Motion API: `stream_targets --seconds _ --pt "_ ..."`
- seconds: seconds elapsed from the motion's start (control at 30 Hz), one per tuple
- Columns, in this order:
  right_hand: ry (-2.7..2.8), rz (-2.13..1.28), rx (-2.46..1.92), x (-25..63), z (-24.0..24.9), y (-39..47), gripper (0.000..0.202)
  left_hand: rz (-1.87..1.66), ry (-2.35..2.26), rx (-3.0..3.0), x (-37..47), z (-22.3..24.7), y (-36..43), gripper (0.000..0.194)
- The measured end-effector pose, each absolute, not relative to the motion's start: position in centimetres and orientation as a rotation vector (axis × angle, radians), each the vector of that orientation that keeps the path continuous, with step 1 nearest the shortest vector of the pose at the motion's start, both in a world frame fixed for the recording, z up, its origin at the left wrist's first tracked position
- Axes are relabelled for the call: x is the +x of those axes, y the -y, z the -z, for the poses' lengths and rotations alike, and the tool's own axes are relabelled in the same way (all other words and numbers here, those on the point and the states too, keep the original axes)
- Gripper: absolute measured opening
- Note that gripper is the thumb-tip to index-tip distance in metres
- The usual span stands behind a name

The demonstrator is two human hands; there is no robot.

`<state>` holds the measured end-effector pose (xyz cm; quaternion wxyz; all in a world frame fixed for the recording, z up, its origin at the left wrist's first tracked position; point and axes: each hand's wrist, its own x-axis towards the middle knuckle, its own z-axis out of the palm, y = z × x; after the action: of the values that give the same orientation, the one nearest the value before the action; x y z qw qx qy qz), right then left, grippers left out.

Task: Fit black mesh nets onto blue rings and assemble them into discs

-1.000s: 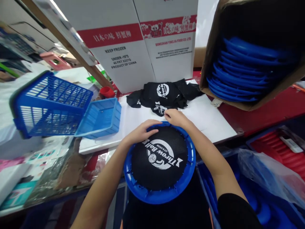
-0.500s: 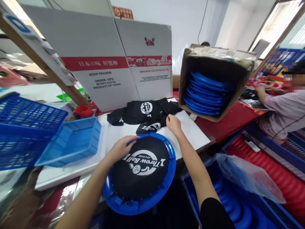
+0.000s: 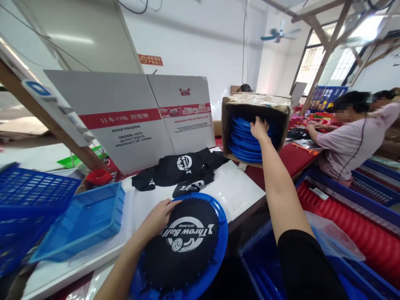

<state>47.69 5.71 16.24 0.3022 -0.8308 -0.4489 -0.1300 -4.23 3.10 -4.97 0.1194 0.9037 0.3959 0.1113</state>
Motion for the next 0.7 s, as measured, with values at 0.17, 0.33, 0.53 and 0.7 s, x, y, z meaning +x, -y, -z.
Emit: stream_targets --seconds 0.17,0.33,0.53,0.7 --pt "1.345 0.257 -2.255 49.1 -16.8 -4.6 0.045 -0.345 -1.155 2.612 -4.2 4.8 -3.0 0.055" --pt "1.436 0.343 -2.201 48.7 -17.5 -2.8 0.049 -0.395 -1.146 2.603 -4.4 5.0 -3.0 0.054" --pt "1.79 0.598 -1.75 41.8 -13.2 4.3 0.044 -0.41 -1.188 2.611 -3.3 3.6 -2.6 0.052" --pt "2.339 0.408 -1.16 30.7 -5.5 16.8 0.048 -0.703 -1.265 2.492 -5.2 1.2 0.5 0.036"
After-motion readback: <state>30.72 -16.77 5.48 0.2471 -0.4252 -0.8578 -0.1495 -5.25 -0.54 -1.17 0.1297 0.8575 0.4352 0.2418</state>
